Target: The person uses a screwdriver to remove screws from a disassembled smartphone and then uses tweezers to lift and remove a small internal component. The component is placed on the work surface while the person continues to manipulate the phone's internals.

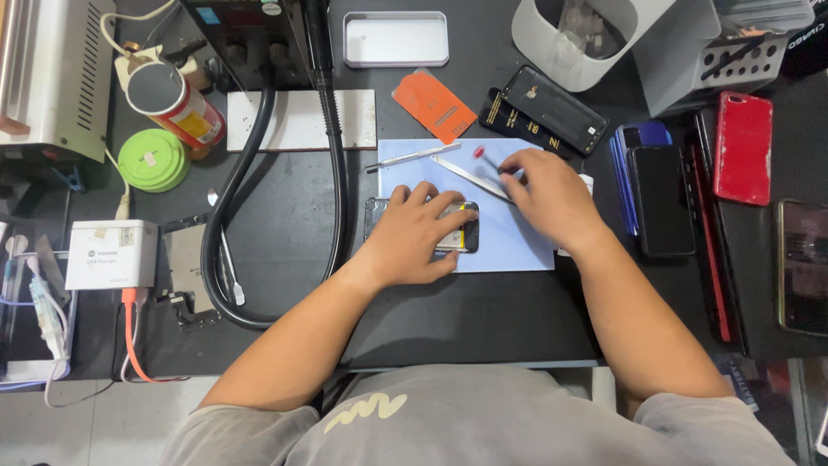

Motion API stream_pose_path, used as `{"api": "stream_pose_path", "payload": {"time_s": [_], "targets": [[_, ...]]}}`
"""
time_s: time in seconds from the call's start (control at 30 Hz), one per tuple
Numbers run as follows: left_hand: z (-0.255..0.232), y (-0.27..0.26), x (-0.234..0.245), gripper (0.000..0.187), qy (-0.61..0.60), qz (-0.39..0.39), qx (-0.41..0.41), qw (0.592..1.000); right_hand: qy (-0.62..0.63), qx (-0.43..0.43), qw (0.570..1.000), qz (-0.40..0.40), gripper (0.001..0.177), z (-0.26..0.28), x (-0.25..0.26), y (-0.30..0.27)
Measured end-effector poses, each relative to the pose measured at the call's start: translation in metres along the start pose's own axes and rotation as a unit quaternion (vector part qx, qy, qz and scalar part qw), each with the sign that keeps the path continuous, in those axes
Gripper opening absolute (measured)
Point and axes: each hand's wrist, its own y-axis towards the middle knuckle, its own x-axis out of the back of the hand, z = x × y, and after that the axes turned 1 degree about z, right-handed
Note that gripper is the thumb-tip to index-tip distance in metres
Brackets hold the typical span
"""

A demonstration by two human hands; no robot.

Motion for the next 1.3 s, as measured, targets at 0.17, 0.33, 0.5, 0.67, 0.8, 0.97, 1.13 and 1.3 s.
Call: {"api": "stream_pose_path", "payload": {"time_s": [0.17,0.33,0.5,0.67,0.8,0.97,1.13,1.3], "targets": [[0.001,0.0,-0.003,0.06,0.01,-0.002,0.001,1.0,0.3,-0.02,0.947,-0.109,0.041,-0.005,0.0,-0.004],[0.001,-0.001,-0.006,0.06,0.001,-0.013,0.003,1.0,0.502,-0.029,0.855,-0.127,0.068,0.0,-0.016,-0.022],[0.0,-0.001,-0.003,0.064,-0.017,-0.01,0.01,1.0,0.545,-0.029,0.824,-0.154,0.064,-0.008,-0.03,-0.027],[-0.003,0.001,0.003,0.061,-0.125,-0.069,0.054,0.988,0.527,-0.006,0.831,-0.177,0.065,-0.011,-0.043,-0.032],[-0.002,0.007,-0.008,0.036,-0.255,-0.168,0.129,0.944,0.471,0.047,0.863,-0.175,0.064,-0.007,-0.061,-0.035],[0.001,0.007,-0.013,0.019,-0.322,-0.182,0.191,0.909,0.456,0.088,0.868,-0.175,0.064,-0.001,-0.069,-0.037],[-0.001,0.007,-0.009,0.011,-0.322,-0.158,0.191,0.914,0.435,0.09,0.879,-0.175,0.063,-0.002,-0.067,-0.037],[-0.003,0.009,-0.006,0.007,-0.298,-0.166,0.16,0.926,0.434,0.101,0.873,-0.2,0.063,-0.004,-0.067,-0.038]]}}
